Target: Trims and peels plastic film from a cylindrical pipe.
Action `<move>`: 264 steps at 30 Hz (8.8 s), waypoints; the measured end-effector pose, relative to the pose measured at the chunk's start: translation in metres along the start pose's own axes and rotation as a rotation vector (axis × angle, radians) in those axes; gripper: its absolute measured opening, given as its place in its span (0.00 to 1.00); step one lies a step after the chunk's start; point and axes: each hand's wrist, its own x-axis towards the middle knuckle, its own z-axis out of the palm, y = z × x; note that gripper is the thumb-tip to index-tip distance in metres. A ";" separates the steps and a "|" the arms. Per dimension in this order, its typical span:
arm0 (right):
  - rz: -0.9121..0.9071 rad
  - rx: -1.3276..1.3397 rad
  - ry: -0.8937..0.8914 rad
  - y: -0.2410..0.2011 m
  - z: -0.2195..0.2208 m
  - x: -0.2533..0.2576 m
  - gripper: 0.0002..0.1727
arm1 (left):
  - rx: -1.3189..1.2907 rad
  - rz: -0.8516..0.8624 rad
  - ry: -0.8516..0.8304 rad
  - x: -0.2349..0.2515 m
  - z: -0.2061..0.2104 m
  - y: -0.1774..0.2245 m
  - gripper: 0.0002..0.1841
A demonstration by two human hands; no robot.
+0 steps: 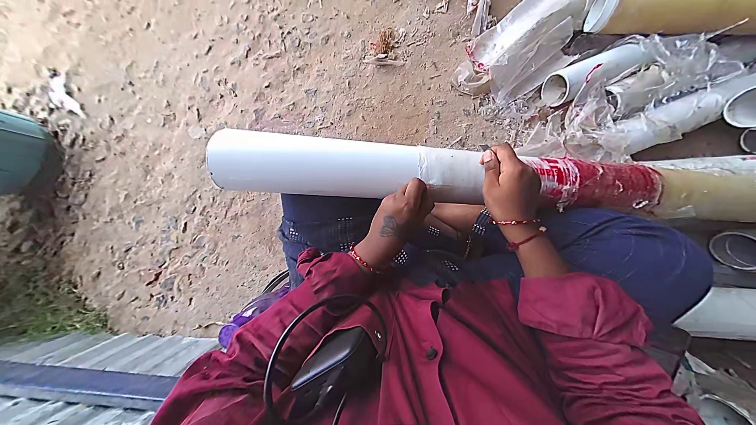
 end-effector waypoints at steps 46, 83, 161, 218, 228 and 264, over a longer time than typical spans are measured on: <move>0.799 1.433 -0.329 -0.077 -0.015 -0.038 0.23 | 0.182 0.029 0.093 0.017 -0.058 -0.066 0.16; 0.784 1.325 -0.040 -0.003 -0.043 -0.012 0.18 | 0.407 0.219 -0.769 0.075 -0.047 0.007 0.34; -0.967 -0.726 -0.300 -0.069 -0.021 -0.004 0.01 | 0.214 -0.318 -0.615 0.086 -0.081 -0.066 0.27; -0.398 0.037 0.072 -0.011 0.034 -0.047 0.19 | 0.015 0.082 0.354 -0.027 0.027 -0.030 0.14; -0.273 0.245 -0.171 -0.012 0.020 -0.044 0.23 | 0.081 0.141 0.259 -0.021 0.015 -0.034 0.11; 0.014 -0.126 0.110 0.051 -0.002 0.047 0.18 | 0.348 0.097 -0.663 0.020 -0.024 0.037 0.11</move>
